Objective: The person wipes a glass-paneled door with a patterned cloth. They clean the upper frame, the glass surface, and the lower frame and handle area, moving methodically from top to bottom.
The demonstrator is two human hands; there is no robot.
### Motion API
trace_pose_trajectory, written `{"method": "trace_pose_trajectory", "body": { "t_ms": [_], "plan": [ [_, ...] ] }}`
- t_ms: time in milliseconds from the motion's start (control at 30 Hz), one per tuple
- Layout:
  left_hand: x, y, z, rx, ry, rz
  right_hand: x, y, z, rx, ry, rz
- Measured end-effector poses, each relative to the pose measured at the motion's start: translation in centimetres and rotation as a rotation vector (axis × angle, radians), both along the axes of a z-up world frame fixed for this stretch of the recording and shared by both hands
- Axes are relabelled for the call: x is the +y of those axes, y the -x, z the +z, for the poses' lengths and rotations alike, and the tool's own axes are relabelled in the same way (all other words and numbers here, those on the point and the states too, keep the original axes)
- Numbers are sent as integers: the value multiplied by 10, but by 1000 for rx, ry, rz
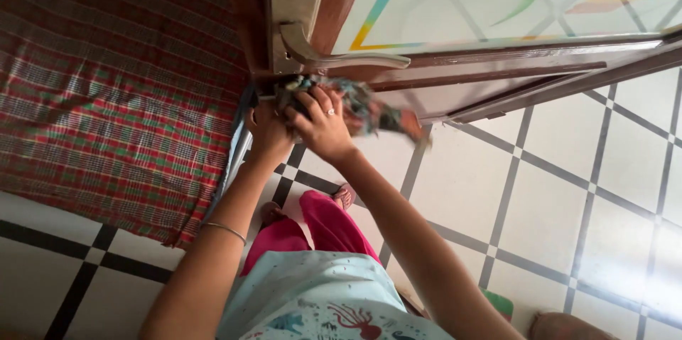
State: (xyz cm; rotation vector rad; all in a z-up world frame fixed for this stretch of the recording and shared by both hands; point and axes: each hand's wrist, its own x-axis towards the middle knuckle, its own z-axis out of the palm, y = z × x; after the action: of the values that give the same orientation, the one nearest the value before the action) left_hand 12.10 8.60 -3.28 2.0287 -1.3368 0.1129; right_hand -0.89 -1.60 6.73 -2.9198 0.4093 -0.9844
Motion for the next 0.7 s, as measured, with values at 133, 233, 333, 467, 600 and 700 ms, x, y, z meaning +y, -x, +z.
{"method": "trace_pose_trajectory", "body": {
  "t_ms": [133, 233, 333, 467, 600, 700],
  "plan": [
    [-1, -7, 0, -27, -74, 5, -24, -1, -8, 34, 205, 167],
    [-6, -4, 13, 33, -178, 10, -34, 16, -3, 90, 251, 247],
    [-11, -5, 16, 13, -56, 57, -43, 31, -3, 124, 212, 302],
    [-17, 0, 17, -92, -228, 158, -51, 56, 10, -13, -92, 176],
    [-21, 2, 35, -108, -131, 193, -26, 58, 88, -404, -146, -129],
    [-24, -4, 23, -28, -210, 156, -7, 7, 139, -835, -71, 30]
  ]
}}
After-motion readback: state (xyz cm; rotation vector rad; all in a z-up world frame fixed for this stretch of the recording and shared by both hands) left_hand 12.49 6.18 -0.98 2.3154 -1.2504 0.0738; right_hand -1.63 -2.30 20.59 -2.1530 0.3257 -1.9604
